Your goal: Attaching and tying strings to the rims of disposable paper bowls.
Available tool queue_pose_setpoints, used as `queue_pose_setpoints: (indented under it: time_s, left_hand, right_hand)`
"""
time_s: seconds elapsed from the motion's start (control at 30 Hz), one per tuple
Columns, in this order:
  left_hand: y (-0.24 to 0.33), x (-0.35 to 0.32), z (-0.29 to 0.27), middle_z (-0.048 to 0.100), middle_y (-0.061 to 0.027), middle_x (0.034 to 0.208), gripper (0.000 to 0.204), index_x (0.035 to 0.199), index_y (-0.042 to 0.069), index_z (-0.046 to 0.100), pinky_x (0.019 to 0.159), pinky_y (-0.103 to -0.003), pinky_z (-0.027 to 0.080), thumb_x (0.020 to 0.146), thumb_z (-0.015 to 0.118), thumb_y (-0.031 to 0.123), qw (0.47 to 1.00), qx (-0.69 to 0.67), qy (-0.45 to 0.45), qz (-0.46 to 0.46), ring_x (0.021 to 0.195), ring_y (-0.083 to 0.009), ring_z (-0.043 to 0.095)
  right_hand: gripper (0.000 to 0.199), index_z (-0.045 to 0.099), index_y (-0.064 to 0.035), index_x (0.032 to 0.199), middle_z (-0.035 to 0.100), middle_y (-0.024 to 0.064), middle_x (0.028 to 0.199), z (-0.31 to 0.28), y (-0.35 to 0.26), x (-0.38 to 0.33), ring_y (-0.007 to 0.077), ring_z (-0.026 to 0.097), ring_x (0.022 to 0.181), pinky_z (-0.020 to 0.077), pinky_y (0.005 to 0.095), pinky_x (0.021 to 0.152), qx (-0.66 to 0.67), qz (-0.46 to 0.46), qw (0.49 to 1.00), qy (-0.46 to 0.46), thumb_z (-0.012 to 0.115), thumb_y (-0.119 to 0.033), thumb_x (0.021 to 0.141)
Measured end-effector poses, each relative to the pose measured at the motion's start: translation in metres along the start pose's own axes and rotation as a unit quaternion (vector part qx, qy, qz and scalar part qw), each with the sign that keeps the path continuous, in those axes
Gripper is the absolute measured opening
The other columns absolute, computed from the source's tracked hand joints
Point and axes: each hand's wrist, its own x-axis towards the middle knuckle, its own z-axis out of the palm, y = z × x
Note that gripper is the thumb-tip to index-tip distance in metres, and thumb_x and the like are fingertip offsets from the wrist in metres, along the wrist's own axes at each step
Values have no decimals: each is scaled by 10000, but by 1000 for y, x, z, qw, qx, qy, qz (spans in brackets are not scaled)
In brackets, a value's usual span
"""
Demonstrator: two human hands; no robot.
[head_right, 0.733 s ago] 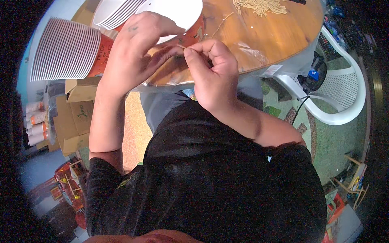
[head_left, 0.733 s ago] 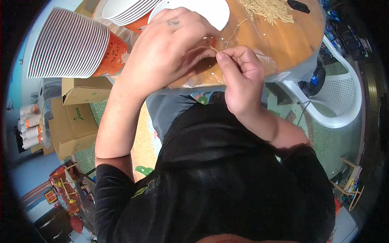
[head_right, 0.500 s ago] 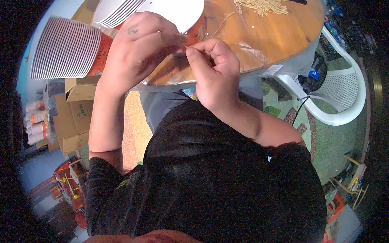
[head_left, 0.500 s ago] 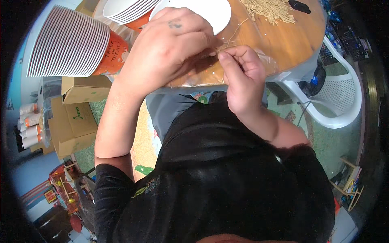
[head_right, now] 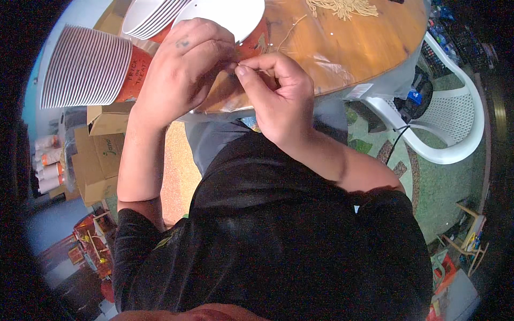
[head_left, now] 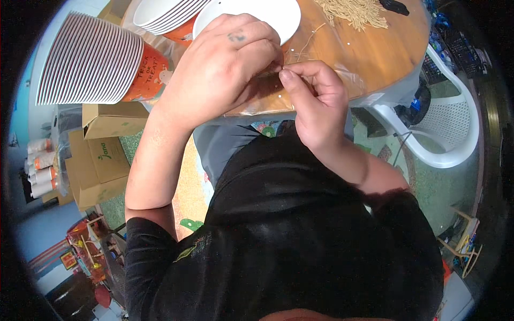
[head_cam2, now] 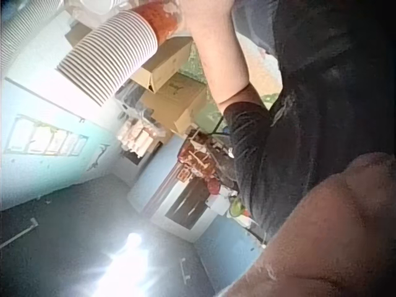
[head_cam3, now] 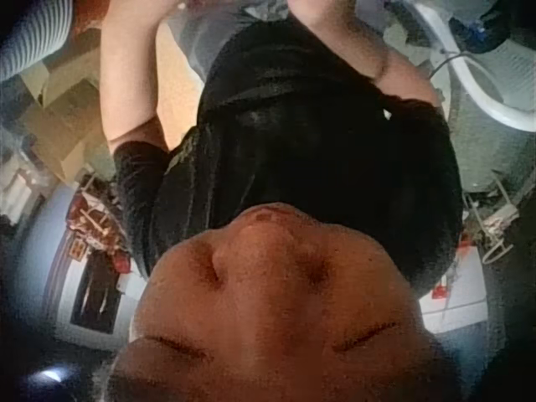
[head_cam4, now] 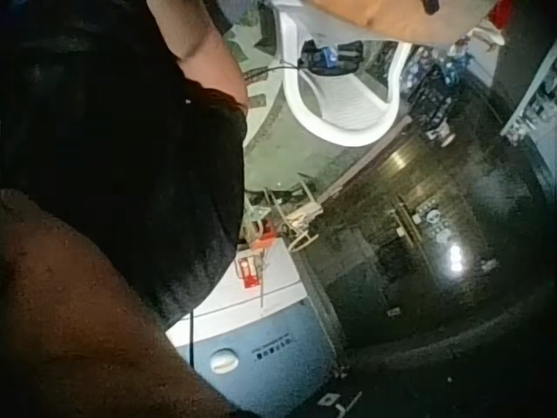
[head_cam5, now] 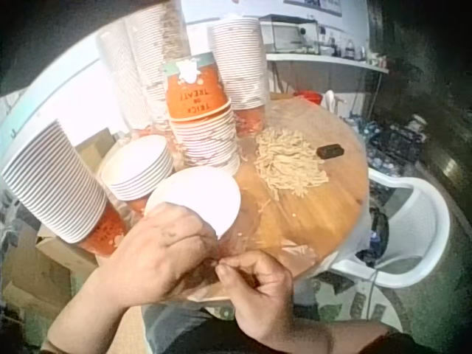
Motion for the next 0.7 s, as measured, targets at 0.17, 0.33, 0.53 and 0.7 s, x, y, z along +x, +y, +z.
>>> queue_pose_setpoints:
  time_s: [0.17,0.33,0.53,0.7]
  left_hand:
    - [-8,4,-3,763,-106,1132,207,1249,-23,729,952,-389,596,1073,715,85,977,-117,-3,-178,1107,-232,746]
    - [-19,26,-14,774,-94,1175,266,1346,-33,715,954,-355,640,1145,651,129,903,-258,-143,-314,1110,-163,756]
    - [-35,16,-4,772,-102,1187,306,1378,-56,697,906,-332,684,1176,613,157,887,-277,-216,-301,1026,-172,800]
    - [-40,12,2,774,-97,1193,317,1381,-59,693,890,-336,693,1178,613,172,878,-308,-211,-298,1028,-184,807]
  right_hand:
    - [55,722,2,1056,717,-38,883,-3,25,7,-12,582,749,468,189,665,1,-32,997,68,768,-25,1067]
    - [79,725,11,1055,733,-27,910,1,33,13,-7,607,773,489,195,680,13,2,997,75,777,-47,1066]
    - [83,723,24,1065,781,46,980,-1,34,15,55,691,872,550,232,794,16,29,997,71,762,-49,1076]
    - [75,725,23,1074,812,88,1030,-1,30,15,96,750,950,586,248,889,5,47,996,70,754,-45,1081]
